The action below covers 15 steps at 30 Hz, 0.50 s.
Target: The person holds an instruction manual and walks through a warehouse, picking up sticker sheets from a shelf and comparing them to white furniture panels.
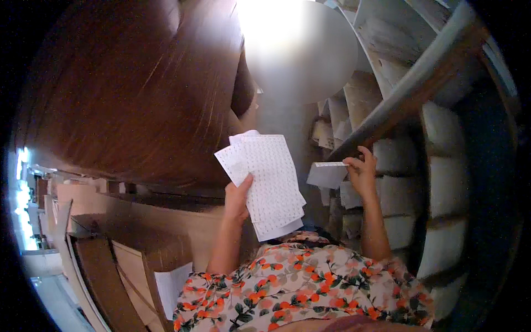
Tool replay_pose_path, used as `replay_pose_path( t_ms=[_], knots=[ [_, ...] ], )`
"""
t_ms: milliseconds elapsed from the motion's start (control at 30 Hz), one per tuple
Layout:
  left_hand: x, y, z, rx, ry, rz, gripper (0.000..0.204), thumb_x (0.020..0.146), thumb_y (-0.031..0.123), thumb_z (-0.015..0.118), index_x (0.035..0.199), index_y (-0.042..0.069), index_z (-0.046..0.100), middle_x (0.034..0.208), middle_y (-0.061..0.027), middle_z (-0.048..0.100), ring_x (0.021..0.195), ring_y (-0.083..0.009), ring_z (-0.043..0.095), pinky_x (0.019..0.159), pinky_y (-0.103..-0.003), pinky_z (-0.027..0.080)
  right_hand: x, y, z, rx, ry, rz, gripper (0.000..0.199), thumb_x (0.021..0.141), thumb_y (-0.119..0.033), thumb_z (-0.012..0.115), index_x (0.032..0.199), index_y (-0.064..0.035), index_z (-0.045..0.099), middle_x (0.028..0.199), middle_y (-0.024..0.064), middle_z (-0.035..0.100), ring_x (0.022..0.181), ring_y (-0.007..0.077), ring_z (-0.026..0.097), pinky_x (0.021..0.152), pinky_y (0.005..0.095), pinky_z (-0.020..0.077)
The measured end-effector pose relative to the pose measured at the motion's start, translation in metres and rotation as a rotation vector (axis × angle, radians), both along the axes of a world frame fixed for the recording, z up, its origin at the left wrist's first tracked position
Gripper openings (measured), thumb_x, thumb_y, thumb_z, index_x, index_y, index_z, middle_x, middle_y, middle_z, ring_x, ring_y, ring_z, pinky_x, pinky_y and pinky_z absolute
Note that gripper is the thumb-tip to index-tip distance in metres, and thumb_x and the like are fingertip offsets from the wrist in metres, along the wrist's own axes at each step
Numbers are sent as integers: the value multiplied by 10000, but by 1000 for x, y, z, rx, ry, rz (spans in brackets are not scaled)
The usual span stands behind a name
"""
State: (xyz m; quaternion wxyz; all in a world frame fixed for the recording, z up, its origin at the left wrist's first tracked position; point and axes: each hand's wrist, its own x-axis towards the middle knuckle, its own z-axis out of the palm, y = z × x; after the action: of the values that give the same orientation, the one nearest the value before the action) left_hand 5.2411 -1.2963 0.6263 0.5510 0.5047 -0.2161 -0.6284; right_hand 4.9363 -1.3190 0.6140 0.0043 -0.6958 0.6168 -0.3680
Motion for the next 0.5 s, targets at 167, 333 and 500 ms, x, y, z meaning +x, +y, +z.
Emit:
replay_pose_path(
  t_ms=[167, 333, 500],
  knots=[
    [-12, 10, 30, -2, -142, 22, 315, 742, 125, 555, 972, -78, 483, 904, -124, 550, 754, -182, 548, 646, -292, 445, 7, -48, -36, 175, -156, 54, 132, 634, -68, 609, 759, -109, 623, 889, 98, 475, 793, 245, 455, 727, 304, 377],
    [-18, 24, 52, 55, -324, 25, 298, 737, 121, 560, 950, -80, 502, 894, -127, 556, 749, -178, 549, 640, -289, 442, 21, -80, -49, 296, -198, 213, 117, 632, -90, 601, 740, -132, 623, 783, 100, 477, 738, 249, 478, 673, 308, 388],
    [-26, 17, 50, -55, -238, 61, 280, 736, 130, 564, 931, -66, 520, 854, -117, 568, 727, -176, 553, 625, -286, 442, 17, -69, 9, 347, -72, 88, 117, 646, -130, 596, 752, -169, 625, 763, 89, 551, 725, 237, 521, 636, 322, 417]
  ],
)
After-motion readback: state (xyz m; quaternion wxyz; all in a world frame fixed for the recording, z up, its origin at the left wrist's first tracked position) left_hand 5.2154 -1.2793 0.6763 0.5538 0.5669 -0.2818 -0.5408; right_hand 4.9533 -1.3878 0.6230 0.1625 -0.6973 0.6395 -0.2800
